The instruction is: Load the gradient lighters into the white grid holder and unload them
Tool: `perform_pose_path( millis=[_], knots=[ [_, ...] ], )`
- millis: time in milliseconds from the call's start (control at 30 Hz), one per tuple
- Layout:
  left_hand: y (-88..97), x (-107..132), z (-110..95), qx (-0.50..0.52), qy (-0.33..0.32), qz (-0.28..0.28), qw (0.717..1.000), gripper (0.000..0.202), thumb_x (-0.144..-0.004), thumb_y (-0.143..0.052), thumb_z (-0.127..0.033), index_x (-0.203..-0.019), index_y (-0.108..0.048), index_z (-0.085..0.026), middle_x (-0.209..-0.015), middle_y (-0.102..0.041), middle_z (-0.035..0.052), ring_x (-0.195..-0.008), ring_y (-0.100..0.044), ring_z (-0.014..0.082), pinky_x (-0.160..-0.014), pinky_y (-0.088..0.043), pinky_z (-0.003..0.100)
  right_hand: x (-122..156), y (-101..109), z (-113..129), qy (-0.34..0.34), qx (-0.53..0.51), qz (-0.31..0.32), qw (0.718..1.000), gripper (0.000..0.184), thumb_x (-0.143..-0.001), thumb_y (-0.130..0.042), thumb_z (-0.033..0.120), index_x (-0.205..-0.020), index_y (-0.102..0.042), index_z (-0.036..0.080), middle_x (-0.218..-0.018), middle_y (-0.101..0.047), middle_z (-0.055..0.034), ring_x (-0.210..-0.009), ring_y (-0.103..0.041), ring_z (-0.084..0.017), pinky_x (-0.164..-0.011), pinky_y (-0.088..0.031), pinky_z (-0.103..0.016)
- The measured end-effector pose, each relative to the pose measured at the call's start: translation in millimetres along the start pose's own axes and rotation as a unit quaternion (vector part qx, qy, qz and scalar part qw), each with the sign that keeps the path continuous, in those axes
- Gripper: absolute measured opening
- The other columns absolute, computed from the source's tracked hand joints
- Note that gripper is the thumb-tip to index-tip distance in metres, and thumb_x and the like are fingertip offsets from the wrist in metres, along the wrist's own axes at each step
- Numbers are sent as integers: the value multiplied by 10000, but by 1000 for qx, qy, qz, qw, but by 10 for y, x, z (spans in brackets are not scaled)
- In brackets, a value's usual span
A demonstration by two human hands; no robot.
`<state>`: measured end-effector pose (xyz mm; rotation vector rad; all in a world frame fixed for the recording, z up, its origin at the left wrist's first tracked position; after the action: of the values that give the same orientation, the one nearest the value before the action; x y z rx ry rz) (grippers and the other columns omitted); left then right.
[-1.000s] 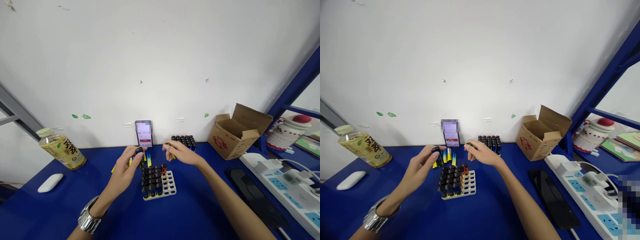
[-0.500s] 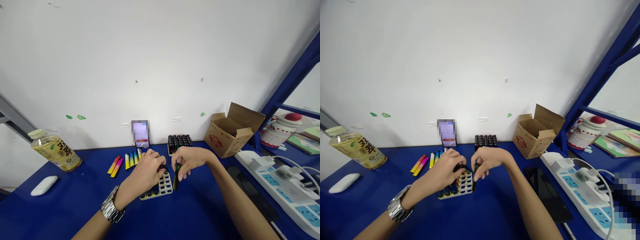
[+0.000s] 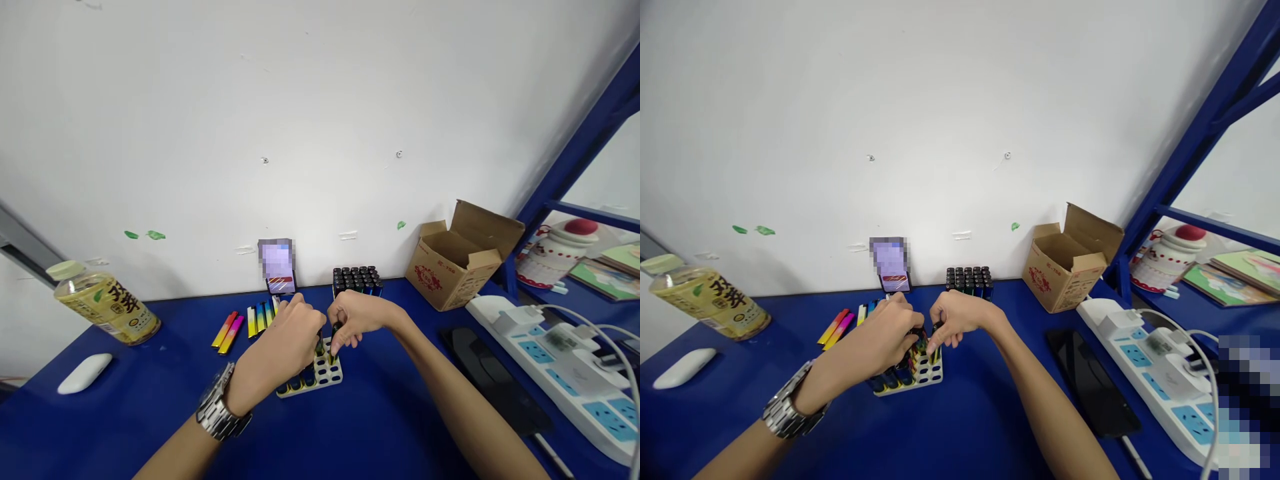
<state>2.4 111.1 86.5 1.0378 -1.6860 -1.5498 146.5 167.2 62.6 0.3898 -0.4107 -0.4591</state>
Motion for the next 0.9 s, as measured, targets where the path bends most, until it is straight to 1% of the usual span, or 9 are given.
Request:
perform_pose_path(
  millis=[100,233,300,367,467,533,633,733,900],
  knots=[
    [-65,-14,19,-6,2,-10,1000,126,-760,-511,-123,-691,-592,-190,-672,-548,65,-889,-539,289,-774,-418,409,-41,-16,5,15,2,-29,999,482,-546,-787,506,-540,-439,173,-466,-587,27,-423,-588,-121,-382,-431,-188],
    [-39,-17,-26,-26,18,0,1000,126,-748,-525,-114,-789,-623,-183,-676,-573,76,-836,-524,279,-721,-408,388,-84,-33,-32,12,-39,-39,998,428,-566,-781,477,-633,-488,172,-529,-630,12,-550,-670,-183,-444,-472,-215],
    [25,1,-45,0,23,-6,1000,101,-774,-539,-171,-781,-638,-190,-717,-589,75,-829,-517,263,-713,-400,367,-83,-40,-38,10,-22,-32,999,390,-594,-775,428,-661,-484,177,-544,-643,14,-586,-684,-192,-456,-449,-205],
    [97,30,-34,37,26,-20,999,170,-822,-521,-276,-763,-658,-196,-766,-602,76,-836,-518,251,-718,-397,355,-72,-45,-28,11,0,-31,999,351,-629,-756,370,-658,-460,184,-552,-651,16,-603,-688,-189,-482,-431,-201],
    [180,79,88,55,59,-64,995,307,-879,-424,-350,-787,-672,-196,-781,-615,79,-836,-533,245,-725,-397,350,-46,-48,10,14,29,-52,998,352,-659,-725,313,-625,-393,200,-546,-655,13,-605,-683,-186,-502,-409,-205],
    [181,119,243,31,111,-81,990,333,-890,-386,-340,-758,-653,-192,-751,-622,83,-818,-548,251,-706,-398,344,-29,-59,39,17,51,-62,997,385,-668,-713,304,-604,-345,211,-525,-643,13,-593,-674,-184,-482,-377,-203],
    [76,199,526,-40,196,-42,979,334,-892,-374,-336,-701,-607,-192,-685,-624,87,-746,-577,266,-662,-401,340,-8,-101,71,26,67,-54,996,404,-688,-695,309,-595,-313,218,-492,-615,23,-574,-663,-181,-467,-345,-201],
    [-84,303,763,-95,259,1,961,297,-887,-377,-315,-770,-612,-177,-739,-655,114,-784,-607,300,-673,-419,357,11,-167,90,46,64,-55,995,415,-705,-679,318,-589,-292,221,-464,-585,37,-542,-637,-167,-484,-333,-210],
    [-329,419,887,-134,323,8,937,323,-895,-368,-348,-968,-596,-131,-897,-671,167,-892,-620,336,-713,-461,388,29,-302,132,61,120,-104,985,397,-713,-657,209,-541,-299,221,-388,-521,59,-489,-522,-140,-554,-330,-248]
  ],
)
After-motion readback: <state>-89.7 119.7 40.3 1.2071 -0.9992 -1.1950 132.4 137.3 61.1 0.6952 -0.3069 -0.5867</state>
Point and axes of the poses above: each hand's wrist, its own x-axis away from the middle knuckle, its own y-axis out of the back of the hand, z = x × y, the point moved 3 cm from there along -x, towards the middle knuckle
